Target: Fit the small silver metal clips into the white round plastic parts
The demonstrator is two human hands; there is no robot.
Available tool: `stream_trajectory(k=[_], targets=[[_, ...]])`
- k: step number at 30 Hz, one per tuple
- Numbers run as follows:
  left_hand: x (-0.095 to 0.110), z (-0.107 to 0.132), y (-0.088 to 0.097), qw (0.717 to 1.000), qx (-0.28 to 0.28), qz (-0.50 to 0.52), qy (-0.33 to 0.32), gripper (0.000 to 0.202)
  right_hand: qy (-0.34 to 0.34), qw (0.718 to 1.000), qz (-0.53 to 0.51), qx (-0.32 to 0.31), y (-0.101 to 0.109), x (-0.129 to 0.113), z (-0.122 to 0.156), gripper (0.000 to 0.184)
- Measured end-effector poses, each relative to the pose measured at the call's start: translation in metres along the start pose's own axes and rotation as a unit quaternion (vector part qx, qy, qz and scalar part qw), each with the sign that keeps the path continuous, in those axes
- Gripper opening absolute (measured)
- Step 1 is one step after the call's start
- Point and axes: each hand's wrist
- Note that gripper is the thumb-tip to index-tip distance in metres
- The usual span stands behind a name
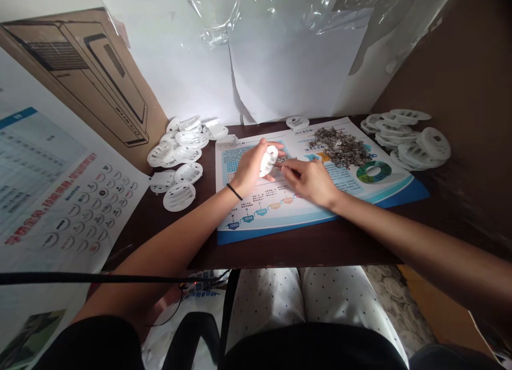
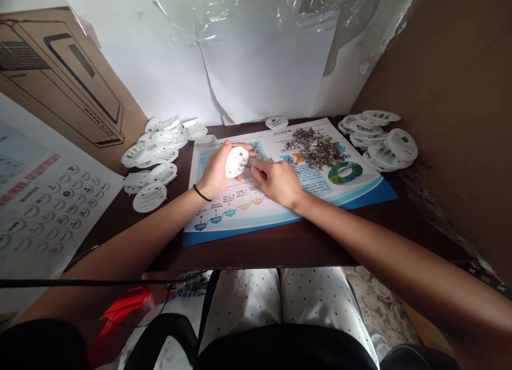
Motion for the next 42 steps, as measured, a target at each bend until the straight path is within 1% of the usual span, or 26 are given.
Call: stream_trajectory(k=[3, 7, 10, 14, 17, 20, 22, 26, 29, 32, 36, 39, 42], targets=[[0.002, 0.002, -0.001, 1.0, -0.004, -0.001, -0.001, 0.055, 0.004, 1.0, 0.003, 0.002, 0.0, 0.0, 0.0, 0.031], [0.004, 0.006, -0.004, 1.0, 0.004, 0.01, -0.006, 0.052, 0.006, 1.0, 0.012, -0.005, 0.001, -0.001, 0.0, 0.03], [0.006, 0.01, -0.007, 0.999, 0.003, 0.007, -0.033, 0.05, 0.016, 1.0, 0.021, 0.001, 0.002, 0.0, 0.001, 0.032], [0.007, 0.015, -0.009, 0.997, -0.025, -0.029, -0.073, 0.055, 0.033, 0.999, 0.016, 0.003, 0.003, 0.002, 0.002, 0.037], [0.006, 0.017, -0.009, 0.994, -0.038, -0.052, -0.089, 0.057, 0.035, 0.999, 0.012, 0.003, 0.002, 0.005, 0.003, 0.039], [0.005, 0.018, -0.008, 0.993, -0.039, -0.047, -0.098, 0.054, 0.033, 0.999, 0.012, 0.009, 0.0, 0.007, 0.003, 0.042], [0.005, 0.018, -0.009, 0.995, -0.039, -0.022, -0.09, 0.049, 0.034, 0.999, 0.018, 0.01, -0.001, 0.008, 0.003, 0.043], [0.007, 0.017, -0.013, 0.997, -0.03, 0.055, -0.045, 0.035, 0.032, 0.998, 0.053, 0.012, -0.001, 0.007, 0.002, 0.04], [0.007, 0.017, -0.014, 0.996, -0.026, 0.08, -0.026, 0.03, 0.031, 0.995, 0.09, 0.01, 0.0, 0.005, 0.002, 0.039], [0.006, 0.016, -0.015, 0.997, -0.019, 0.072, -0.018, 0.035, 0.039, 0.992, 0.121, 0.003, 0.001, 0.002, 0.002, 0.04], [0.005, 0.016, -0.016, 0.997, -0.004, 0.072, -0.027, 0.043, 0.049, 0.988, 0.149, -0.006, 0.001, 0.001, 0.003, 0.042], [0.005, 0.016, -0.016, 0.997, -0.003, 0.072, -0.03, 0.043, 0.049, 0.986, 0.158, -0.004, 0.001, 0.001, 0.004, 0.042], [0.005, 0.016, -0.016, 0.998, -0.002, 0.051, -0.031, 0.044, 0.05, 0.986, 0.158, 0.001, 0.001, 0.001, 0.005, 0.043]])
Point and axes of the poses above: each hand's wrist, its own z-axis away from the middle knuckle, its own y-axis out of the back of the hand, x = y × z, and after that the axes turned 5 degrees about z, right-handed
